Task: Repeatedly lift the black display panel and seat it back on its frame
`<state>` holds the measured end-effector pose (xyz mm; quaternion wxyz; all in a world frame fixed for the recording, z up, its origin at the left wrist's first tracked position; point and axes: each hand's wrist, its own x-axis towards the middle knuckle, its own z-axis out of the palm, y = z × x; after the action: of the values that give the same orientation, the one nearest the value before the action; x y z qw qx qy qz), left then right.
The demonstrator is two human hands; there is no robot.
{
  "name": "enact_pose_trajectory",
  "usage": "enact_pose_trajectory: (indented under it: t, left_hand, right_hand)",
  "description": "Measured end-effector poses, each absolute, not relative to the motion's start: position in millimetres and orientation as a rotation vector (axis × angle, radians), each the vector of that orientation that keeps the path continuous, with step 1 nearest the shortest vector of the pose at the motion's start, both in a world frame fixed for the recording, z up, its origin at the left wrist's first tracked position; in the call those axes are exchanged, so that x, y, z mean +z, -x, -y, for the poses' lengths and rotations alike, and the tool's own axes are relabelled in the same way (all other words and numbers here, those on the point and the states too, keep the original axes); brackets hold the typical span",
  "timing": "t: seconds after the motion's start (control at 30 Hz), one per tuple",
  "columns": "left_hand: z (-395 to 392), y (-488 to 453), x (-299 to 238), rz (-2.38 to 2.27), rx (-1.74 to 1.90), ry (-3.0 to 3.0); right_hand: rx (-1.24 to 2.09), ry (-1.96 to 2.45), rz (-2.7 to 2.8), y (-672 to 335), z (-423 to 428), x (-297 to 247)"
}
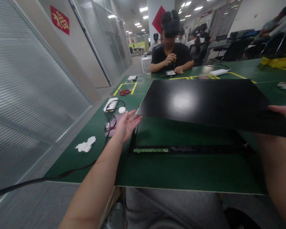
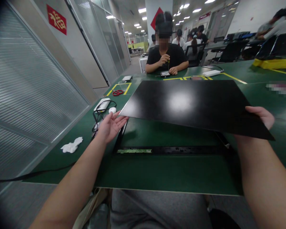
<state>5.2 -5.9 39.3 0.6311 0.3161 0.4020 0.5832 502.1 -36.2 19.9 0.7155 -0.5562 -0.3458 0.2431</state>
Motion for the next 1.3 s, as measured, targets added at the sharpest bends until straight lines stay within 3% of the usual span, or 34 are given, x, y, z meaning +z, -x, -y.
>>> enact_pose_trajectory:
  t: [0.23, 0.5, 0.73, 1.0, 1.3]
  left_hand:
    - [8, -2, 37, -0.964, 1.329, -0.778]
    - [-2, 7, 32, -1.033, 1.584, -0.686]
    - [-1, 6, 28, -1.054, 1.572, -0.723]
    - [9, 0, 41, -0.894, 1.315, -0.927]
    - [8, 0, 42, -0.999, 1.350, -0.945]
  right_hand:
    - [0.737, 1.166, 0.678, -463, 45, 42]
    - [1.248, 1.505, 0.770, -449, 41, 44]
    - [1.006, 1.522, 0.712, -451, 31, 35]
    - [0.958, 1.586, 0.695, -448, 34, 41]
    - [0.901, 1.649, 0.794, -452, 31, 35]
